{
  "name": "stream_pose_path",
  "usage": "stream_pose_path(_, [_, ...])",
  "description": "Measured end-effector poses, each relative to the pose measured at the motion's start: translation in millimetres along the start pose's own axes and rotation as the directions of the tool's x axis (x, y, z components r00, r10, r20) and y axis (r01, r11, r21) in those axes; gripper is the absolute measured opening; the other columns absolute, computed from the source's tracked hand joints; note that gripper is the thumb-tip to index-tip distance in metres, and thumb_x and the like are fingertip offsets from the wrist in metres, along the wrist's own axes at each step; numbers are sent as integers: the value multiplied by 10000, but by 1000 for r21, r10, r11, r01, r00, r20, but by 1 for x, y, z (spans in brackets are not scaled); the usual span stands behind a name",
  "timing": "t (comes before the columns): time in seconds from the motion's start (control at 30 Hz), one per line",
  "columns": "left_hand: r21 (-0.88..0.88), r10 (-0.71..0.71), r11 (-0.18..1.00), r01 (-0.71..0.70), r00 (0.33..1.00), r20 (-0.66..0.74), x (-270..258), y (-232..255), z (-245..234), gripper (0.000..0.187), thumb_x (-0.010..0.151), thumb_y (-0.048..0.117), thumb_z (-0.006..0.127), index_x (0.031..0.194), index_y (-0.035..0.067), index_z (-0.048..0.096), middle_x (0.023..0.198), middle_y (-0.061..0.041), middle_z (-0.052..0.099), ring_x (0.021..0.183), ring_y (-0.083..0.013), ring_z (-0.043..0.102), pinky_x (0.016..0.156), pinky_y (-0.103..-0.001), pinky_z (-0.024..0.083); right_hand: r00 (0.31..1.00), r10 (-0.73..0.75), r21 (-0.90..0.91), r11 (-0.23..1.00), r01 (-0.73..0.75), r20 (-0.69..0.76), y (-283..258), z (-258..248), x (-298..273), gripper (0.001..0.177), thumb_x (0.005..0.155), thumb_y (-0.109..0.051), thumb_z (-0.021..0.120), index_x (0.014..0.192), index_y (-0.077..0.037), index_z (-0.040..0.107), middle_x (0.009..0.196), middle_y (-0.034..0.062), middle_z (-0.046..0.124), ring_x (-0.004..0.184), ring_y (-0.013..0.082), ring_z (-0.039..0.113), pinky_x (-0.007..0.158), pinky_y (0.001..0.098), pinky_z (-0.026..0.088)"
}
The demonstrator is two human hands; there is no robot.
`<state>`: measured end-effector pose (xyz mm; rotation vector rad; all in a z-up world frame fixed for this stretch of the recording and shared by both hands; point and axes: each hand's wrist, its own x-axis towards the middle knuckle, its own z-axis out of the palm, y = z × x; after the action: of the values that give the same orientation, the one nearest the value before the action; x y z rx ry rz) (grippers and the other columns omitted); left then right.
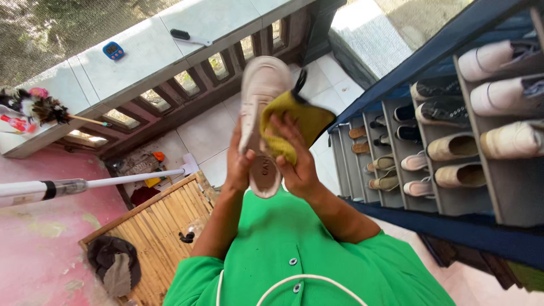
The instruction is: The person cleans a white shoe with a yellow cloth, wiping the upper, sides, and sole before placing it back on a shoe rack.
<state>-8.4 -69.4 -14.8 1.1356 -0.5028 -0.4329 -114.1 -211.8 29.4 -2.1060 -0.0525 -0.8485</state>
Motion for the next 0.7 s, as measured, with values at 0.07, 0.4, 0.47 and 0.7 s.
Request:
stream_pose_path(0.07, [15, 35, 999, -33, 992, -119, 14, 2, 0, 1256, 801, 777, 689, 1643, -14, 196, 1612, -232, 383, 1478, -353, 428, 1214, -437, 383, 984, -5, 264, 964, -43, 181, -5, -14, 6, 539, 1130, -395, 443, 1447, 22, 572, 1628, 178, 448, 1601, 356, 320, 1327, 442, 239])
stream_pose_path(0.4, [-257, 117, 942, -218, 927, -356, 41, -7, 51, 1079, 897, 662, 710, 1605, -17, 259, 1535, -170, 431, 1384, -279, 477, 1167, -428, 420, 880, 316, 785, 411, -463, 354, 72, -71, -41, 551, 1134, -358, 507, 1422, 111, 534, 1421, 219, 606, 1312, 288, 603, 1157, 433, 454])
stream_pose_path(0.47, [-276, 117, 937, -213, 938, -327, 46, -14, 61, 1049, 913, 655, 695, 1599, -20, 277, 1504, -181, 460, 1352, -295, 506, 1136, -437, 448, 863, 456, 804, 417, -425, 220, 92, -93, -41, 530, 1139, -348, 520, 1406, 110, 535, 1338, 206, 648, 1229, 292, 648, 1102, 441, 498])
stream_pose_path(0.7, [-271, 134, 941, -204, 957, -257, 49, -43, 112, 989, 909, 635, 694, 1584, 36, 289, 1523, -140, 466, 1388, -265, 522, 1164, -404, 469, 975, 220, 660, 735, -153, -18, 94, -99, -14, 612, 1129, -446, 435, 1544, 4, 431, 1605, 208, 399, 1500, 323, 410, 1268, 463, 333])
